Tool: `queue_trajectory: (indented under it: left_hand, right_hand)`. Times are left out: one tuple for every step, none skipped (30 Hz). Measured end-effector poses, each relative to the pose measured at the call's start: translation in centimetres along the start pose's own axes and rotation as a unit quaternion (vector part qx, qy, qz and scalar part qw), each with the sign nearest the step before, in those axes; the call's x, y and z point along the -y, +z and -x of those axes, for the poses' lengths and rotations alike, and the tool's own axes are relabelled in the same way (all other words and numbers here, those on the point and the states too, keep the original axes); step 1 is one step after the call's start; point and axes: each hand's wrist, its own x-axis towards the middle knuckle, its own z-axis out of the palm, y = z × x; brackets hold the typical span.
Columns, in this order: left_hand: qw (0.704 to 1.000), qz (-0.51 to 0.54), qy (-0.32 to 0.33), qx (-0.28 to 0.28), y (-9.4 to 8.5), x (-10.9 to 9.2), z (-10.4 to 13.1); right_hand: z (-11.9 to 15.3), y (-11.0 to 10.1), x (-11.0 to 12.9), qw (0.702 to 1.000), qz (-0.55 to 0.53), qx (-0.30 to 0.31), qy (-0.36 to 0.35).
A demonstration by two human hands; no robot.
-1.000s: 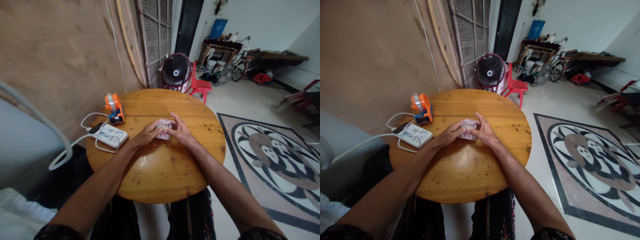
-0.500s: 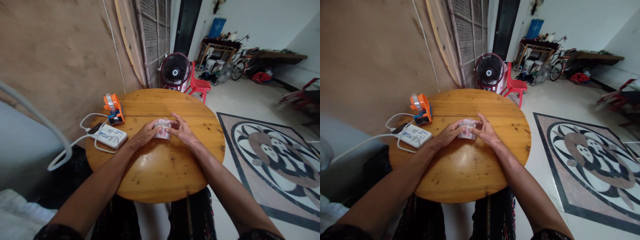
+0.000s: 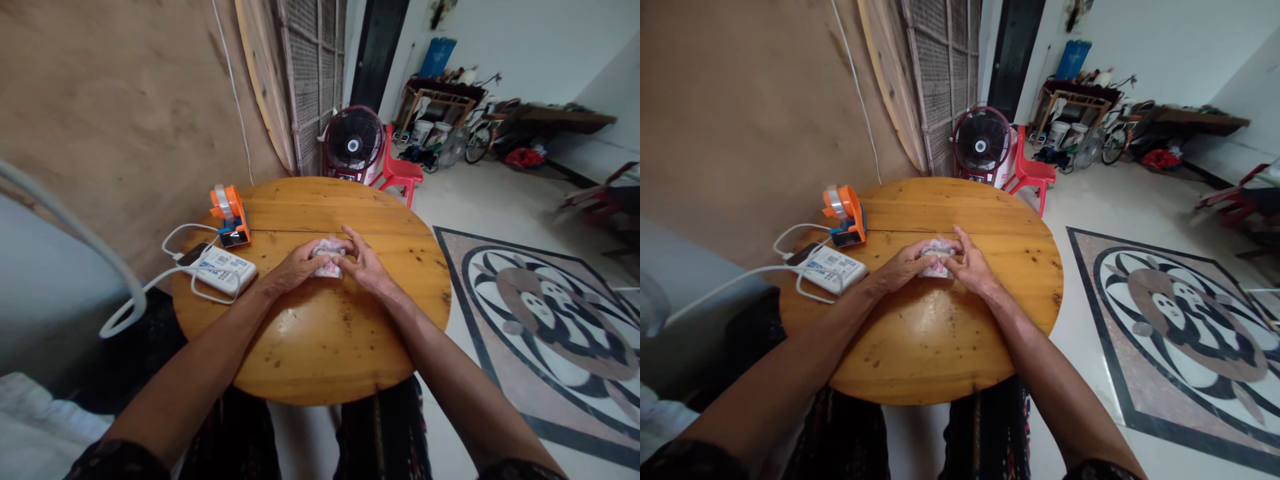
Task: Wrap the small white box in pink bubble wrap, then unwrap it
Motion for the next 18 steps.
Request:
queue_trajectory:
  left_hand:
    - [1.000,0.004,-0.006,-0.009,0.1,0.0,-0.1]
    - [1.000,0.008,-0.014,-0.016,0.1,0.1,-0.1]
    - [0.999,0.011,-0.022,-0.022,0.1,0.1,-0.1]
    - [0.999,0.013,-0.029,-0.025,0.1,0.2,-0.1]
    - [0.999,0.015,-0.032,-0.027,0.1,0.2,-0.1]
    - [0.999,0.018,-0.033,-0.026,0.1,0.2,-0.1]
    - [0.999,0.023,-0.032,-0.022,0.1,0.2,-0.1]
    - [0.999,0.029,-0.031,-0.017,0.0,0.1,-0.1]
    - [0.999,0.037,-0.029,-0.013,0.0,0.1,-0.1]
    - [0.998,0.046,-0.029,-0.008,0.0,0.0,-0.1]
    - [0.998,0.056,-0.029,-0.004,0.1,0.0,-0.1]
    - [0.997,0.066,-0.029,-0.001,0.1,-0.1,-0.1]
    - [0.997,0.073,-0.028,0.001,0.1,-0.2,-0.1]
    - [0.997,0.077,-0.028,0.002,0.1,-0.2,-0.1]
    - [0.997,0.078,-0.028,0.001,0.2,-0.3,-0.1]
    - [0.997,0.075,-0.028,-0.001,0.2,-0.3,-0.1]
    - [0.997,0.071,-0.029,-0.003,0.2,-0.3,-0.1]
    - [0.997,0.069,-0.028,-0.004,0.2,-0.3,-0.1]
  right_hand:
    - [0.0,-0.1,-0.1,1.000,0.010,-0.004,0.001]
    - [-0.1,-0.1,-0.1,1.000,0.014,-0.004,0.002]
    - [-0.1,-0.2,-0.2,1.000,0.010,-0.003,0.003]
    - [-0.2,-0.3,-0.2,1.000,0.004,-0.001,0.002]
    - [-0.2,-0.3,-0.2,1.000,0.001,-0.002,-0.003]
    - [-0.3,-0.4,-0.2,1.000,0.006,-0.008,-0.010]
    - [-0.3,-0.5,-0.2,0.999,0.016,-0.020,-0.021]
    - [-0.3,-0.6,-0.2,0.999,0.031,-0.032,-0.032]
    - [-0.4,-0.7,-0.1,0.997,0.046,-0.042,-0.043]
    - [-0.4,-0.7,-0.1,0.996,0.059,-0.051,-0.053]
    - [-0.4,-0.8,0.0,0.994,0.068,-0.058,-0.060]
    - [-0.5,-0.8,0.0,0.993,0.075,-0.064,-0.064]
    - [-0.6,-0.7,0.0,0.992,0.080,-0.069,-0.066]
    - [-0.7,-0.7,0.0,0.992,0.083,-0.074,-0.066]
    - [-0.8,-0.7,-0.1,0.991,0.085,-0.078,-0.065]
    - [-1.0,-0.6,-0.2,0.991,0.086,-0.084,-0.063]
    - [-1.2,-0.6,-0.3,0.990,0.086,-0.089,-0.063]
    - [-1.3,-0.5,-0.4,0.990,0.088,-0.093,-0.063]
